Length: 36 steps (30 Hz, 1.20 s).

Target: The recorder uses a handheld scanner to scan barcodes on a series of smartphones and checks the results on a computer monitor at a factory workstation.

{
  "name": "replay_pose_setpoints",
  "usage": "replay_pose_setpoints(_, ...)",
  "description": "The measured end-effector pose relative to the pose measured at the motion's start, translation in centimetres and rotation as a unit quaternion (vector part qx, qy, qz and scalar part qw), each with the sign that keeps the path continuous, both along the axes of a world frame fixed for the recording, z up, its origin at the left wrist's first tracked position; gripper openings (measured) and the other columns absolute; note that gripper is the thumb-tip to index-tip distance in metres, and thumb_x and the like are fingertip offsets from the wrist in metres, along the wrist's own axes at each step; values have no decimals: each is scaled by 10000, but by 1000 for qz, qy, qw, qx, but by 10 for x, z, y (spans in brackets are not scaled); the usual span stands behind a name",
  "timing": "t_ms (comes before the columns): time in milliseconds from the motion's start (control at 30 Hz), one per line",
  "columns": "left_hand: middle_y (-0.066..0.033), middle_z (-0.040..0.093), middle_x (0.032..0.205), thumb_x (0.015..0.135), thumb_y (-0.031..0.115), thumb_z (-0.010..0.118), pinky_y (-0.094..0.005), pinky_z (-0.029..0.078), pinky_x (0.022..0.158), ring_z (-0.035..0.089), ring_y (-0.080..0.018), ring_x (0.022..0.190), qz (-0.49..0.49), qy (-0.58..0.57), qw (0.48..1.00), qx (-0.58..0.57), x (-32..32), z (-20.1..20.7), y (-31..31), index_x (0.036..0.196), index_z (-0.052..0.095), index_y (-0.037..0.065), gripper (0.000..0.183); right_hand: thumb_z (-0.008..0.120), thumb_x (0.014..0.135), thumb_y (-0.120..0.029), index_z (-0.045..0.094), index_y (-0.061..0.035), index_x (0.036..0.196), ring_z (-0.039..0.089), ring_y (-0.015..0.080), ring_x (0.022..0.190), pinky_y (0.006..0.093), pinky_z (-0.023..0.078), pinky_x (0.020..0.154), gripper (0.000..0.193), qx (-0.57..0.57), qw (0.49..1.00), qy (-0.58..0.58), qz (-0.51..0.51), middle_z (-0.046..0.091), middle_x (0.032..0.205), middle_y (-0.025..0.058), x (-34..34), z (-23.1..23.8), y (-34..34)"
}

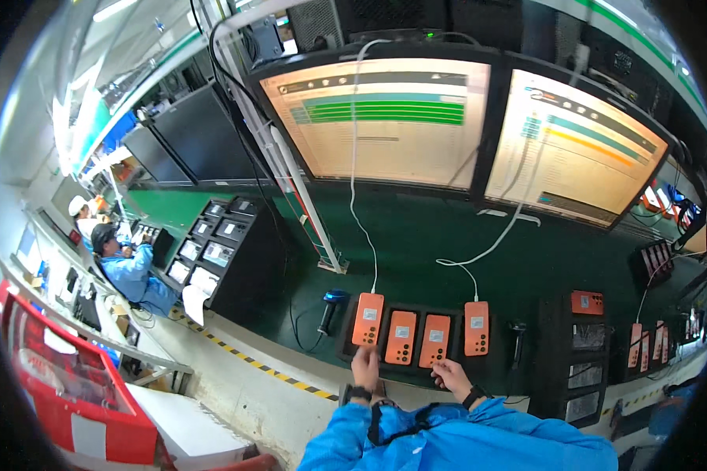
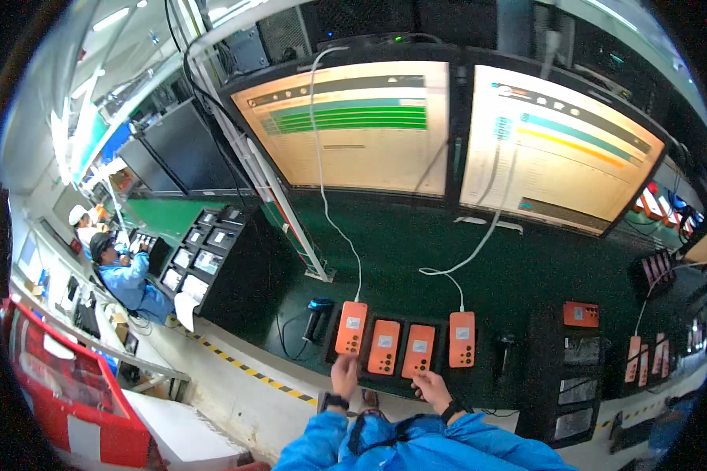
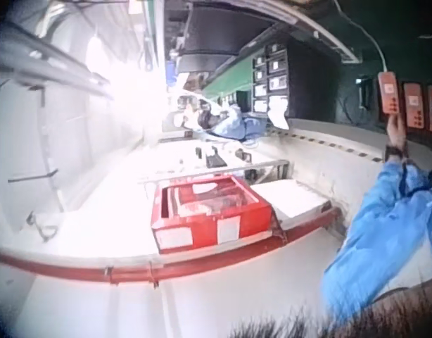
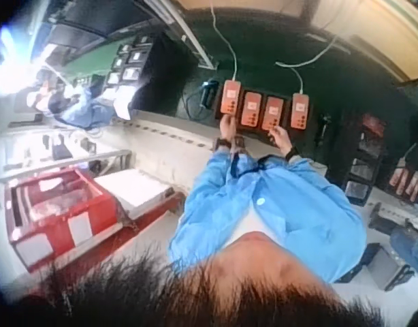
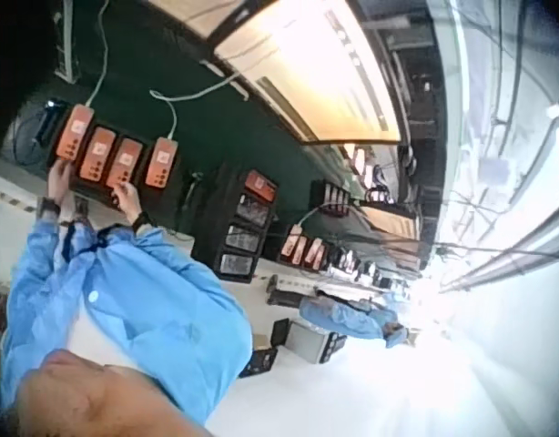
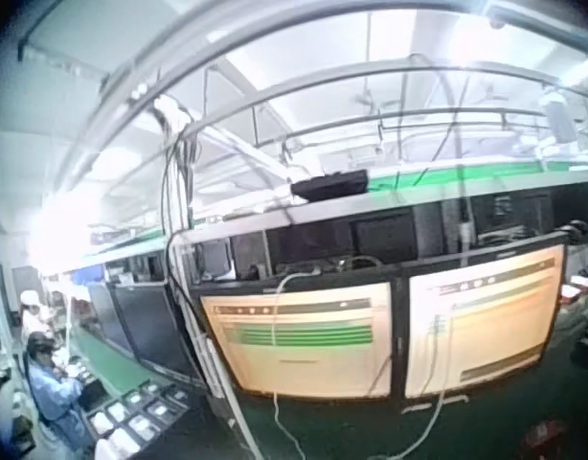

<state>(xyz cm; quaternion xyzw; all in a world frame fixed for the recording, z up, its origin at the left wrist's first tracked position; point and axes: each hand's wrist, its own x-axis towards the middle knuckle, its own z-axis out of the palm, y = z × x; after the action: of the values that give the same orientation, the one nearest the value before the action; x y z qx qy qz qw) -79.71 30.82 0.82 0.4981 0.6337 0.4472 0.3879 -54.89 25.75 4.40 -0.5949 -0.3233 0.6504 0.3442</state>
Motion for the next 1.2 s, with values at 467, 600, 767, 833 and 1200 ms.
replay_pose_setpoints(467,-172,645,935,726,25,680,-413,503,766,619,-342,908,-94,0,995,27,-33,16,163,1085,524,42,391,542,920,-253,577,-22,1103,600,206,830,313,481,698,297,223,941,-254,-11,621,976,120,-118,10,181)
replay_pose_setpoints(600,-179,656,993,825,21,605,-349,522,772,652,-295,953,-135,-79,988,-22,-29,37,138,1125,505,40,317,486,933,-268,589,-3,1051,596,336,928,420,473,785,308,323,884,-337,-14,622,943,187,-154,-3,205)
replay_pose_setpoints(767,-165,659,992,815,34,610,-339,507,781,648,-240,955,-142,-16,989,-44,-36,42,120,1180,477,59,389,388,982,-277,543,-5,830,639,265,698,354,497,666,348,128,949,-235,-165,637,712,128,-184,-11,211)
replay_pose_setpoints(833,-182,646,983,821,13,585,-366,508,764,634,-313,943,-120,-23,990,-63,-35,35,123,1161,482,70,359,379,986,-264,522,-6,789,631,264,668,345,495,669,355,72,950,-214,-215,626,694,136,-182,-16,218)
replay_pose_setpoints(1200,-206,535,1139,621,82,636,-492,399,916,478,-406,1084,76,313,945,64,-104,-2,170,1191,472,33,594,501,943,-284,500,38,1138,618,281,918,377,474,777,376,120,946,-290,-84,617,1066,184,-103,-15,120)
